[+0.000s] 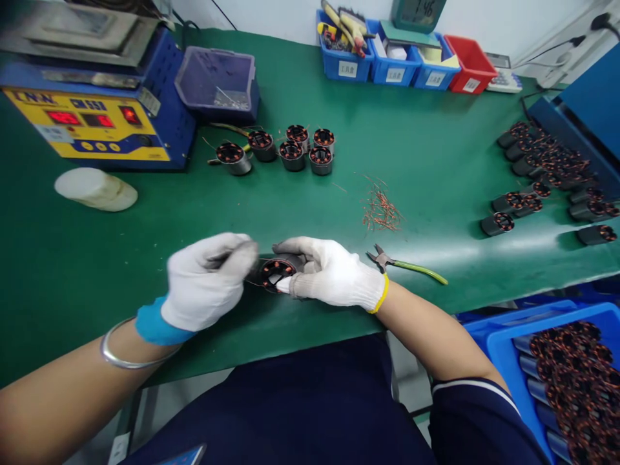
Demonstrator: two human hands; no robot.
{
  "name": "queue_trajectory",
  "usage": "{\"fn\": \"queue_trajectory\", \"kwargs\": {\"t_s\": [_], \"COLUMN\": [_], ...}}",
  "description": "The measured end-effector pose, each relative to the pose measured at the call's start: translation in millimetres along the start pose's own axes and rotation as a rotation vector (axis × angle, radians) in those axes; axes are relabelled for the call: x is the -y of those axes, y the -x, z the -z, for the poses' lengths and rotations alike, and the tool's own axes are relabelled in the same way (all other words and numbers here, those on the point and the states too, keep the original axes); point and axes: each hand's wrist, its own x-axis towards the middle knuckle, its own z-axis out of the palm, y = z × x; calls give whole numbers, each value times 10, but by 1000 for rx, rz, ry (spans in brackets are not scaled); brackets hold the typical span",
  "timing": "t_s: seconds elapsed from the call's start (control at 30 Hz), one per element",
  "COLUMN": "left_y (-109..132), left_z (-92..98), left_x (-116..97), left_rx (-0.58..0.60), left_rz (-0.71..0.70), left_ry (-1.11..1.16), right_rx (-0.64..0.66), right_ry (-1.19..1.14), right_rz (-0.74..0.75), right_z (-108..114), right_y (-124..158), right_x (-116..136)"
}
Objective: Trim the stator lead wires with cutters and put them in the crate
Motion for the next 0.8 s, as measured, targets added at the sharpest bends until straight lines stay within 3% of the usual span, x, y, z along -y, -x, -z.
{"fn": "queue_trajectory", "kwargs": {"t_s": [0.1, 0.13, 0.2, 0.33, 0.43, 0.53, 0.67, 0.73, 0.8], "left_y": [-125, -163, -189, -34, 64, 27, -62, -69, -60], "left_z": [181, 223, 238, 26, -111, -71, 82, 119, 131], "left_x": [60, 90, 144, 124, 36, 8, 45, 64, 82], "left_rx": [-293, -325, -208, 273, 296, 291, 456, 528, 507], "left_rz": [-88, -85, 8, 283, 366, 391, 410, 405, 346], "left_ry": [215, 270, 297, 288, 251, 238, 147, 76, -15], "right_rx": [-89, -110, -120, -126, -92, -16, -152, -199, -226], "right_ry": [-18, -25, -53, -108, -29, 328, 1154, 1330, 1363], "right_rz": [-14, -12, 9, 66, 84, 115, 312, 379, 417], "right_z": [25, 33, 46, 68, 85, 97, 105, 106, 104], "right_y": [16, 14, -5, -70, -69, -5, 28, -17, -80], "right_x": [43, 53, 51, -30, -87, -78, -48, -75, -128]}}
